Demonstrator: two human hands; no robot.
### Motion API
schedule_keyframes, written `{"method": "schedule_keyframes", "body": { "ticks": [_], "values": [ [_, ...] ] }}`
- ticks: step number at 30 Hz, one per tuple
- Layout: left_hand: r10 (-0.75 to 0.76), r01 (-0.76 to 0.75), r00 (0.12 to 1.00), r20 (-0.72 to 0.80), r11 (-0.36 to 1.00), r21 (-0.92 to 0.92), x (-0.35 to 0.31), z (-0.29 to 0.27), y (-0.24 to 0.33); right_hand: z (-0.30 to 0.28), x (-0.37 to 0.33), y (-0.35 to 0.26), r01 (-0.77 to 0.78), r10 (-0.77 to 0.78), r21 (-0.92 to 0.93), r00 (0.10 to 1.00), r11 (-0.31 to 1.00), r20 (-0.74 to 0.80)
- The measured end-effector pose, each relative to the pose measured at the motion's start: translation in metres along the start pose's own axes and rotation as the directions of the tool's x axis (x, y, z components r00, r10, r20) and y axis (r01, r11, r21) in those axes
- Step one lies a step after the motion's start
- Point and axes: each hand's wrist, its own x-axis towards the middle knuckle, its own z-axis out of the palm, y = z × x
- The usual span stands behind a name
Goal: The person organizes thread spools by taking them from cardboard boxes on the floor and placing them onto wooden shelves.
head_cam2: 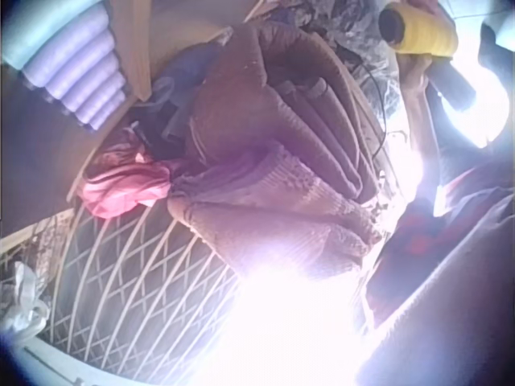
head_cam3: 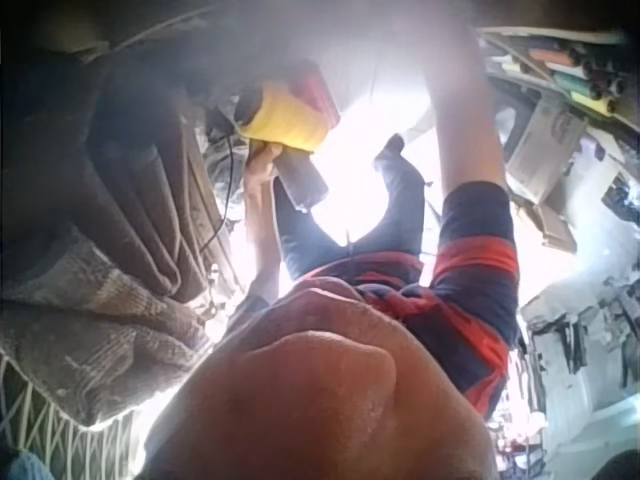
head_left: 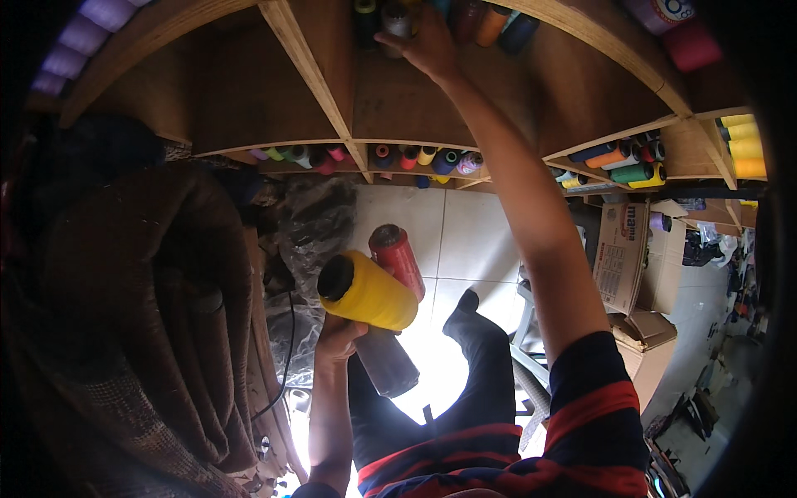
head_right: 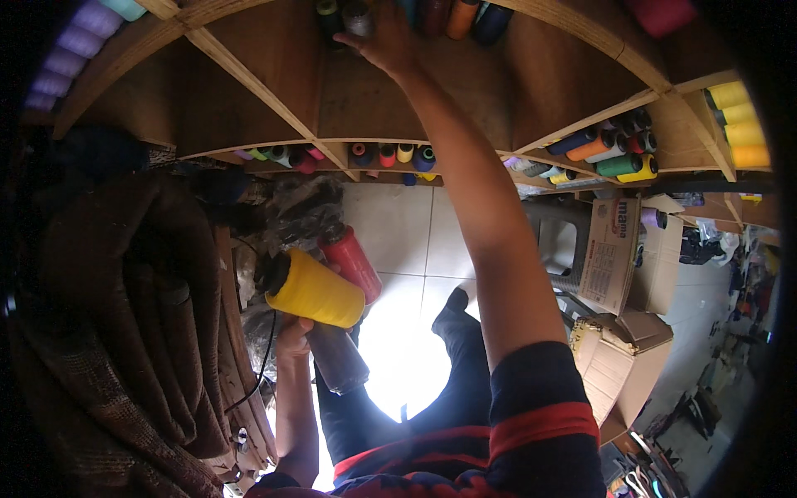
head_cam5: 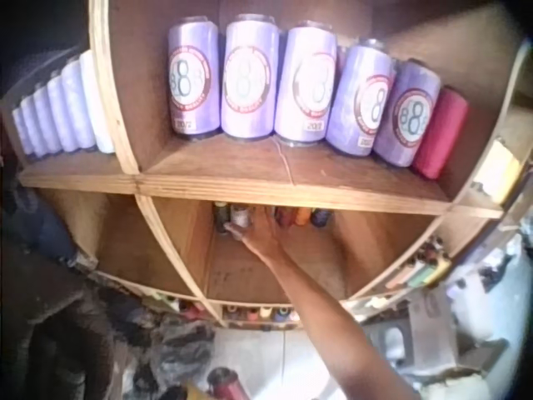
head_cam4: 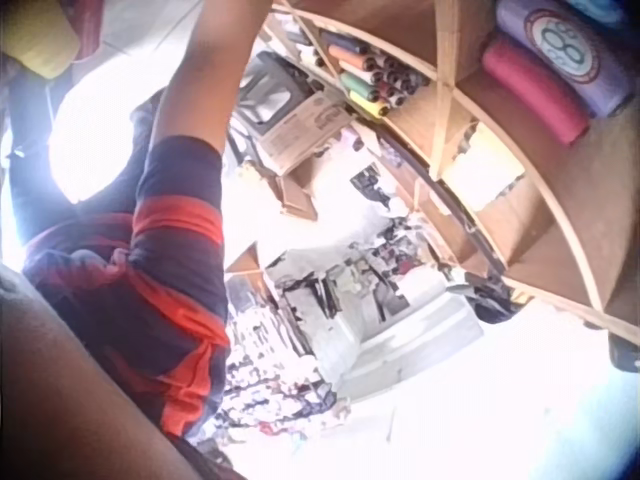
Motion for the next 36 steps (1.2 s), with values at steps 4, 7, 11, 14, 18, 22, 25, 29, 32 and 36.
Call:
{"method": "schedule_keyframes", "body": {
  "ticks": [4,7,11,14,18,22,25,29,32,36],
  "values": [
    [-0.013,0.014,1.000,0.016,0.999,-0.045,0.003,0.006,0.000,-0.010,0.003,0.012,0.328,-0.361,-0.188,0.916,0.926,-0.176],
    [-0.018,0.019,1.000,0.010,0.996,-0.083,0.011,0.008,0.002,-0.019,-0.024,0.008,0.153,-0.158,-0.040,0.955,0.987,-0.249],
    [-0.019,0.017,1.000,-0.011,0.991,-0.131,0.035,-0.005,0.001,-0.065,-0.100,-0.033,-0.458,0.284,0.329,0.841,0.826,0.460],
    [-0.002,0.004,1.000,0.022,0.996,-0.088,0.063,-0.004,0.013,-0.088,-0.146,-0.062,-0.691,0.186,0.291,0.527,0.662,0.829],
    [-0.039,0.047,0.993,0.112,0.997,-0.066,0.096,0.006,0.014,-0.108,-0.175,-0.064,-0.720,0.088,0.422,0.553,0.551,0.829],
    [-0.005,0.007,0.991,0.135,1.000,-0.012,0.109,0.025,0.019,-0.120,-0.180,-0.053,-0.678,0.140,0.468,0.639,0.567,0.757],
    [0.025,-0.031,0.990,0.138,0.999,0.042,0.112,0.034,0.024,-0.136,-0.172,-0.051,-0.713,0.258,0.496,0.666,0.497,0.699],
    [0.066,-0.073,0.985,0.159,0.996,0.042,0.122,0.047,0.024,-0.149,-0.154,-0.036,-0.583,0.309,0.541,0.799,0.606,0.515],
    [0.055,-0.065,0.990,0.131,0.995,0.079,0.133,0.057,0.024,-0.151,-0.140,-0.031,-0.499,0.278,0.559,0.856,0.662,0.436],
    [0.002,-0.015,0.994,0.113,0.993,0.116,0.150,0.049,0.029,-0.152,-0.129,-0.042,-0.498,0.298,0.565,0.861,0.658,0.412]
  ]
}}
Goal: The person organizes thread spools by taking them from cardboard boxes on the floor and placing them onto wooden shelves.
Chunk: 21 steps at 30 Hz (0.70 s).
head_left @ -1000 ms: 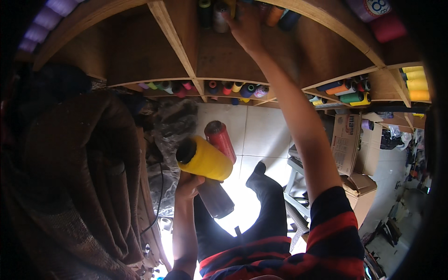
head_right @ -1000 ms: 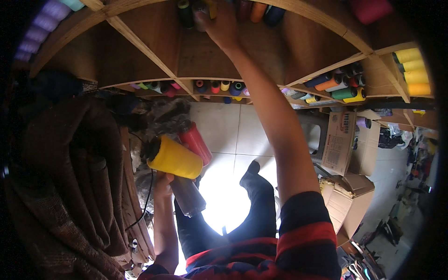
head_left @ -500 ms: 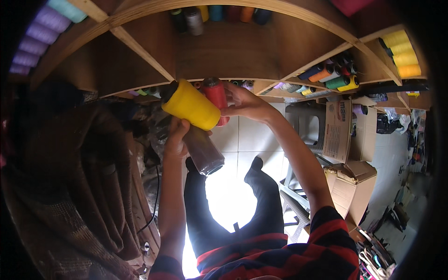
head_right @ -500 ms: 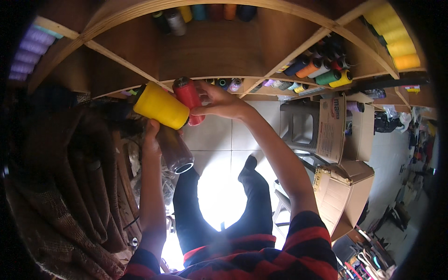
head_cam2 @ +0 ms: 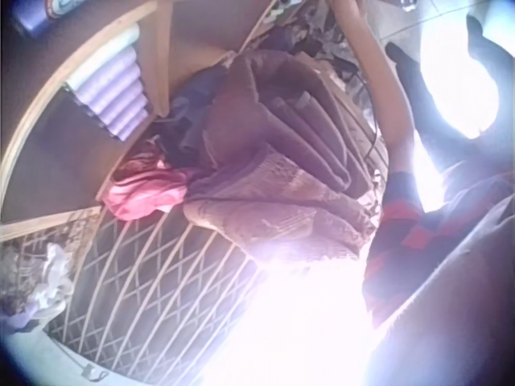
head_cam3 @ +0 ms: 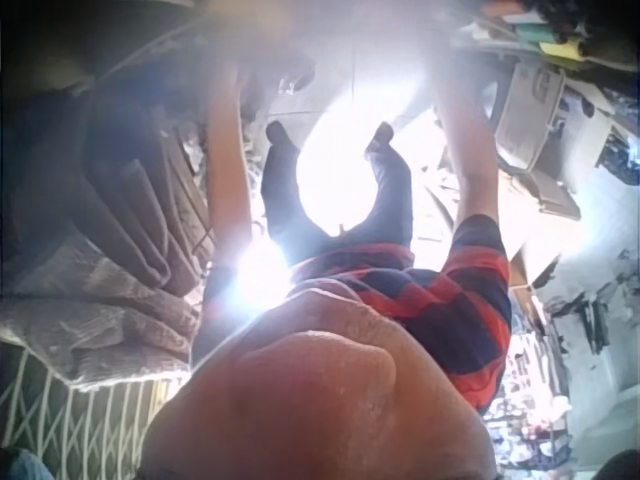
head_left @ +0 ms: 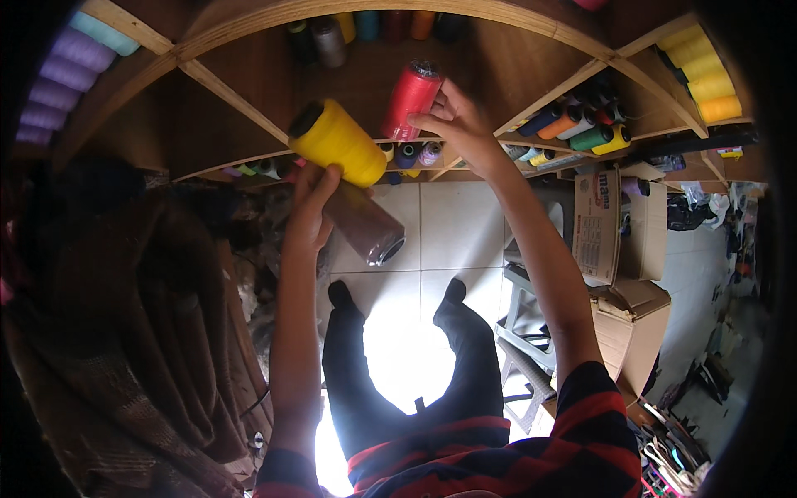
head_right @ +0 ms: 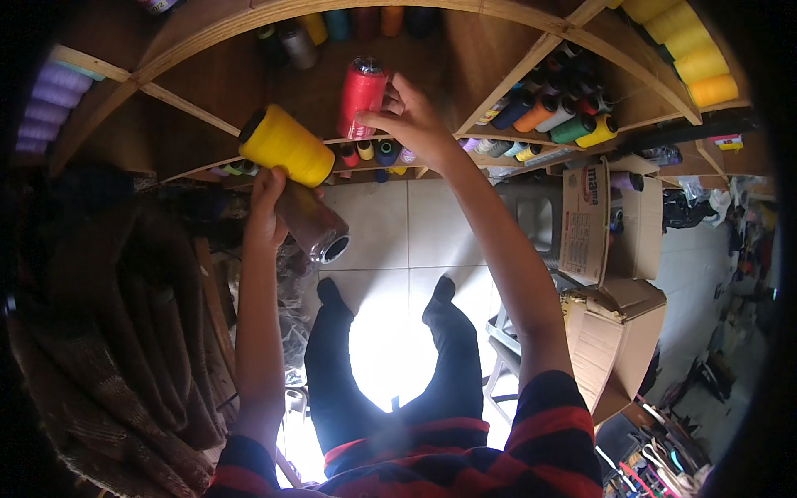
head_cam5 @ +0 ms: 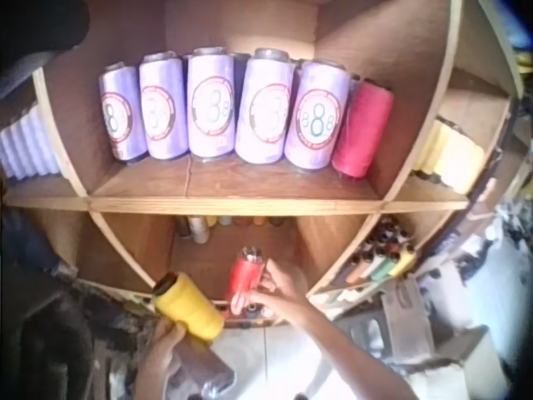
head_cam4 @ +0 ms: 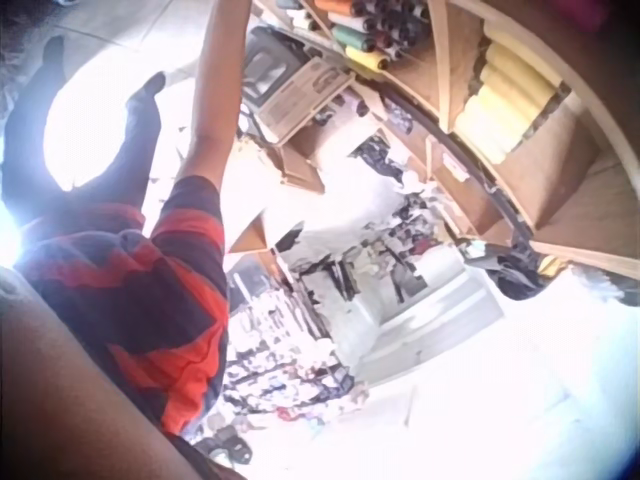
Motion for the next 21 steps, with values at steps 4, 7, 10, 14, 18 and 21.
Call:
{"method": "schedule_keyframes", "body": {
  "ticks": [4,7,10,14,18,21],
  "values": [
    [-0.013,0.012,0.998,-0.060,1.000,-0.007,0.004,0.007,0.002,-0.003,0.027,0.022,0.108,-0.118,-0.156,0.991,0.982,-0.058],
    [-0.029,0.030,0.995,-0.098,1.000,0.007,-0.002,0.003,0.002,0.005,0.083,0.041,0.119,-0.189,-0.353,0.967,0.928,-0.170],
    [-0.034,0.041,0.993,-0.117,0.998,0.054,-0.011,-0.001,-0.004,0.006,0.135,0.049,0.056,-0.261,-0.639,0.937,0.767,-0.231],
    [-0.037,0.042,0.994,-0.103,0.998,0.044,-0.019,-0.005,-0.004,0.005,0.187,0.072,0.188,-0.481,-0.638,0.816,0.747,-0.322],
    [-0.035,0.041,0.993,-0.112,0.998,0.052,-0.026,-0.018,0.001,0.014,0.203,0.089,0.137,-0.591,-0.798,0.746,0.587,-0.306],
    [-0.023,0.029,0.990,-0.137,0.999,0.046,-0.029,-0.024,0.004,0.021,0.207,0.097,0.100,-0.525,-0.773,0.788,0.626,-0.323]
  ]
}}
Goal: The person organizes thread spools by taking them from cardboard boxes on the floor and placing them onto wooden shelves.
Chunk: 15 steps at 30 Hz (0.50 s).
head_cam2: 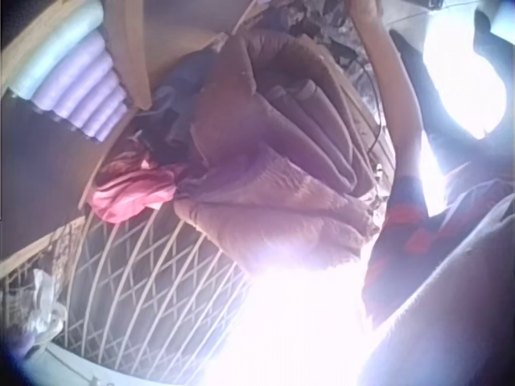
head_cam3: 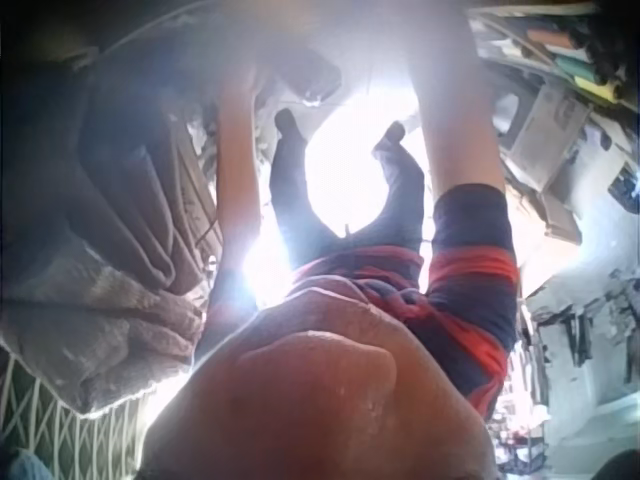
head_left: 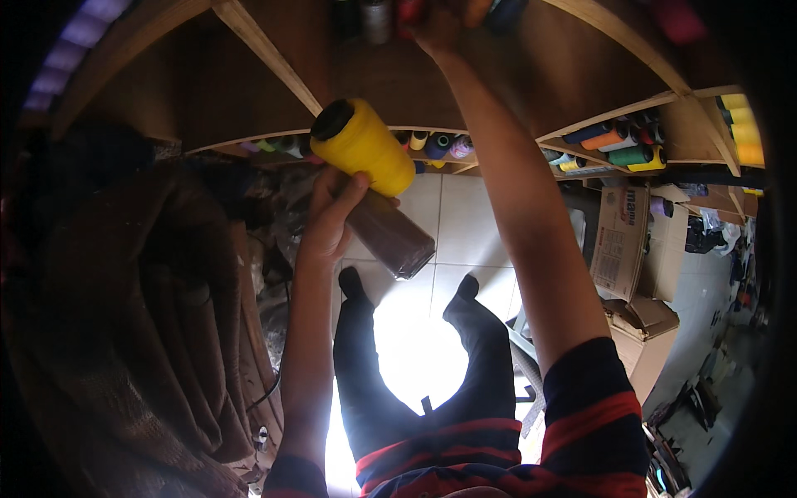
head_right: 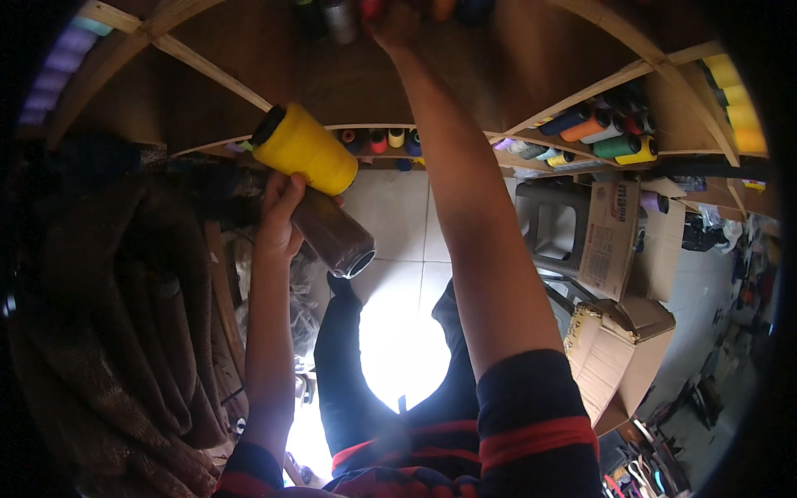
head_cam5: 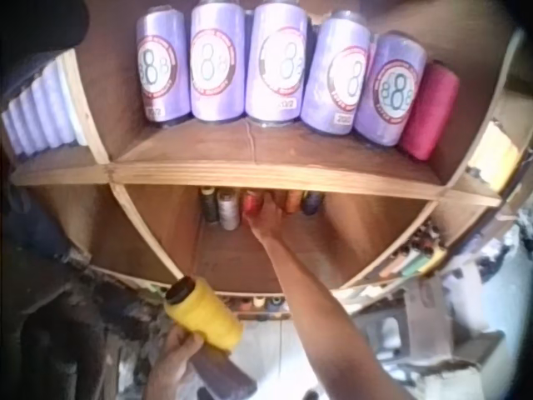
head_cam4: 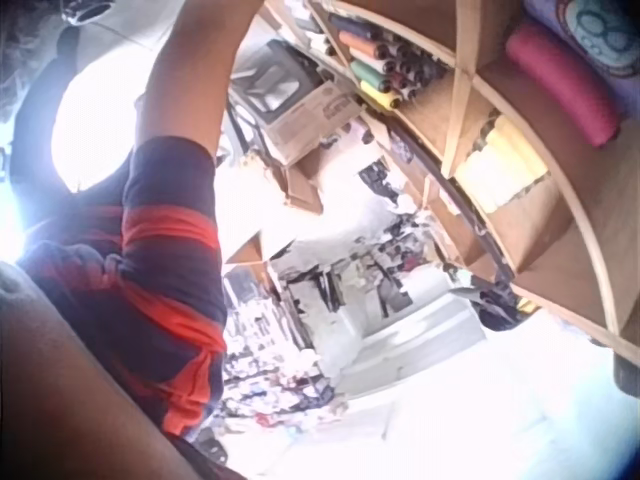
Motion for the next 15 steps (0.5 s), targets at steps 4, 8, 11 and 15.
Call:
{"method": "schedule_keyframes", "body": {
  "ticks": [4,8,11,15],
  "values": [
    [-0.009,0.009,1.000,0.016,1.000,0.011,0.009,0.003,-0.004,-0.001,0.004,0.024,0.061,-0.066,-0.077,0.996,0.995,-0.063],
    [-0.020,0.020,1.000,0.000,0.998,0.052,0.021,0.009,-0.006,-0.018,-0.004,0.011,-0.073,-0.051,0.910,0.993,0.408,0.103],
    [-0.038,0.039,0.997,-0.068,0.999,0.013,0.024,0.009,0.003,-0.073,-0.056,-0.042,-0.185,0.051,0.360,0.935,0.914,0.350],
    [0.034,-0.036,0.999,-0.036,0.997,-0.068,0.036,0.022,-0.007,-0.141,-0.112,-0.083,-0.699,0.062,0.430,0.559,0.571,0.827]
  ]
}}
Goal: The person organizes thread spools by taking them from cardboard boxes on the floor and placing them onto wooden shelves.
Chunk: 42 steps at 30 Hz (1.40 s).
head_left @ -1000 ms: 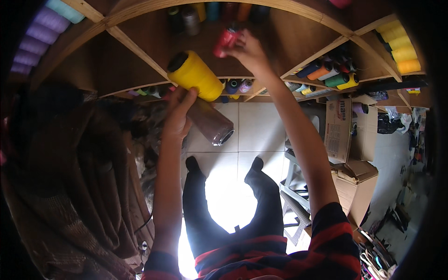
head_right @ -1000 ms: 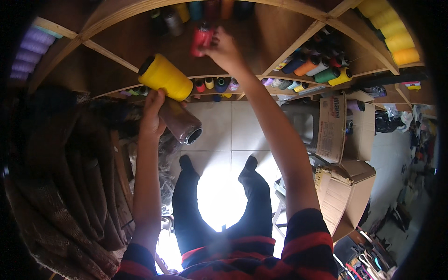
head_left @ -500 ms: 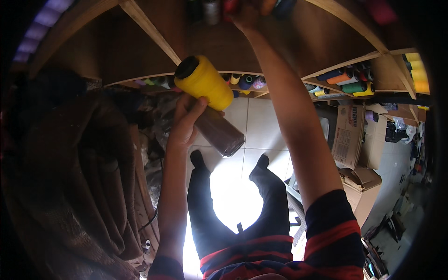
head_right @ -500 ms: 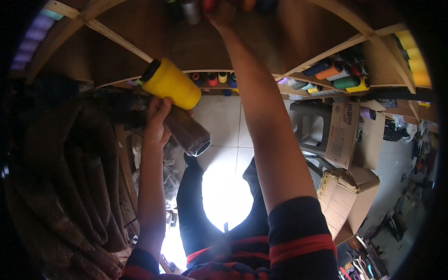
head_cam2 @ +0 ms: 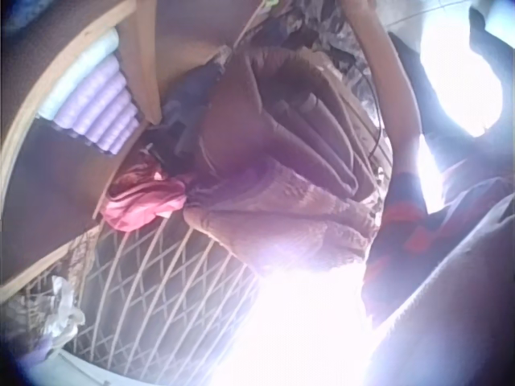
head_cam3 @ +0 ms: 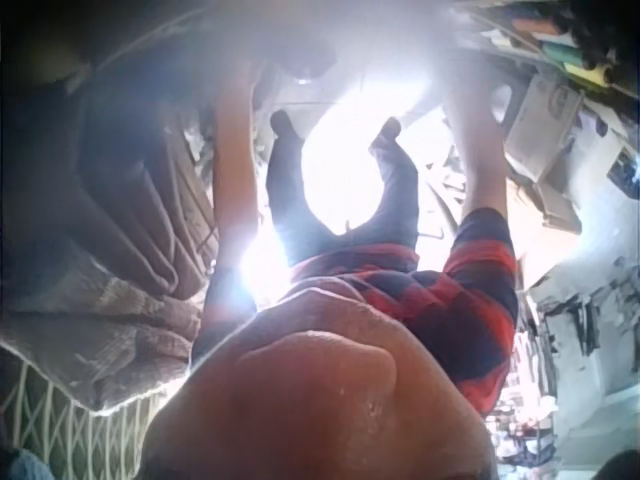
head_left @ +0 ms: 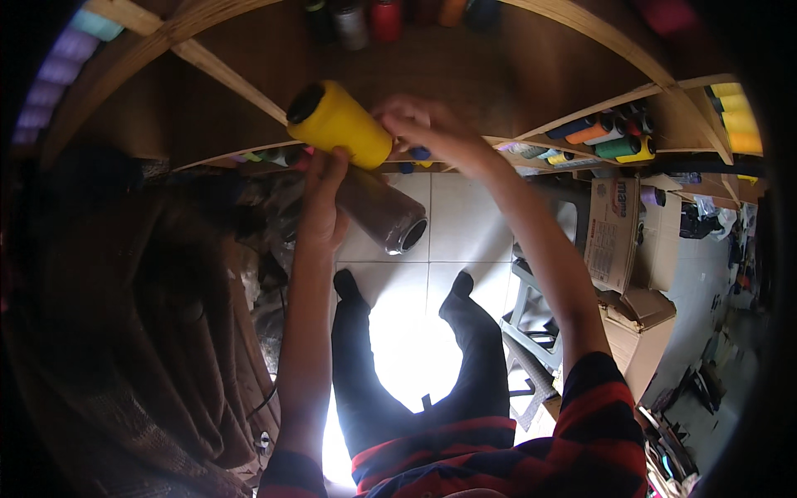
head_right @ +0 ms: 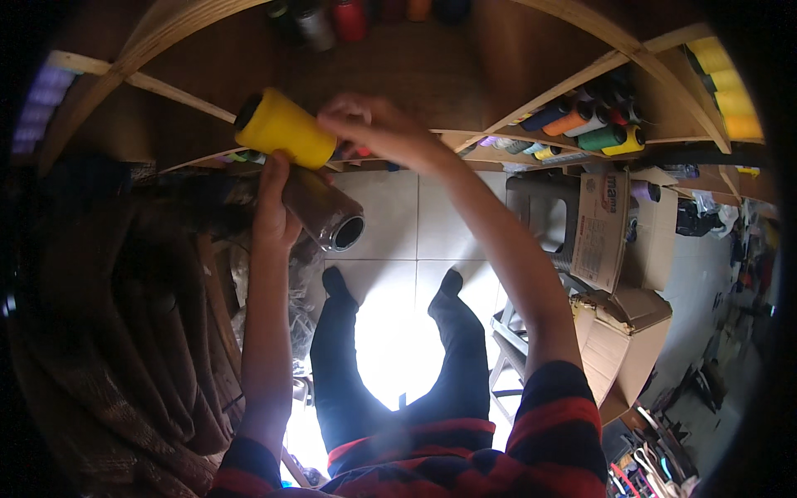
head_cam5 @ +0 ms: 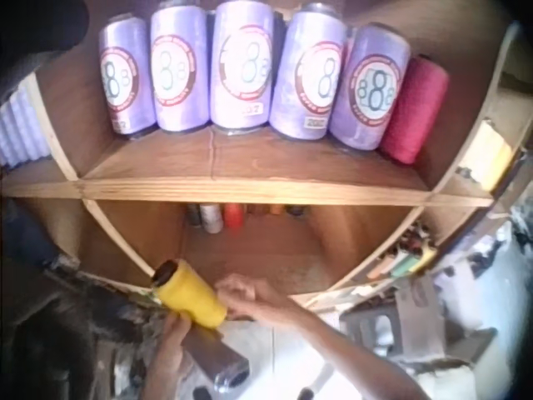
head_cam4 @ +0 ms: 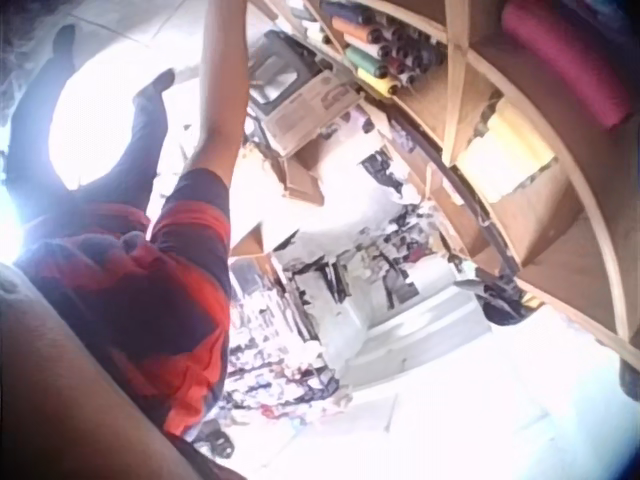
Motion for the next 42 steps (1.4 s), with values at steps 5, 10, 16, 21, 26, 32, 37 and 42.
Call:
{"method": "schedule_keyframes", "body": {
  "ticks": [5,10,16,21,26,32,37,42],
  "values": [
    [-0.047,0.046,0.998,-0.034,0.998,-0.042,0.011,0.016,-0.019,0.004,-0.036,0.017,0.117,-0.118,-0.043,0.993,0.992,-0.015],
    [-0.162,0.167,0.986,-0.049,0.978,0.123,0.019,0.019,-0.023,-0.019,-0.039,0.020,0.241,-0.181,0.259,0.955,0.935,-0.235],
    [-0.176,0.201,0.973,-0.147,0.963,0.177,0.020,0.013,-0.030,-0.043,-0.001,-0.004,0.413,-0.304,0.108,0.802,0.904,-0.515],
    [-0.224,0.250,0.959,-0.175,0.957,0.149,0.012,0.012,-0.032,-0.087,0.066,0.002,0.431,-0.601,-0.421,0.612,0.798,-0.514],
    [-0.217,0.249,0.958,-0.186,0.954,0.167,0.006,0.002,-0.032,-0.104,0.109,-0.003,0.185,-0.717,-0.763,0.529,0.619,-0.453],
    [-0.194,0.233,0.958,-0.211,0.956,0.177,0.001,0.004,-0.029,-0.100,0.131,0.006,0.108,-0.707,-0.782,0.518,0.613,-0.483],
    [-0.186,0.221,0.963,-0.193,0.959,0.177,0.003,0.003,-0.028,-0.091,0.126,0.011,0.101,-0.754,-0.828,0.485,0.551,-0.442],
    [-0.070,0.128,0.981,-0.180,0.933,0.336,0.015,0.010,-0.033,-0.102,0.113,0.014,0.292,-0.787,-0.790,0.509,0.539,-0.349]
  ]
}}
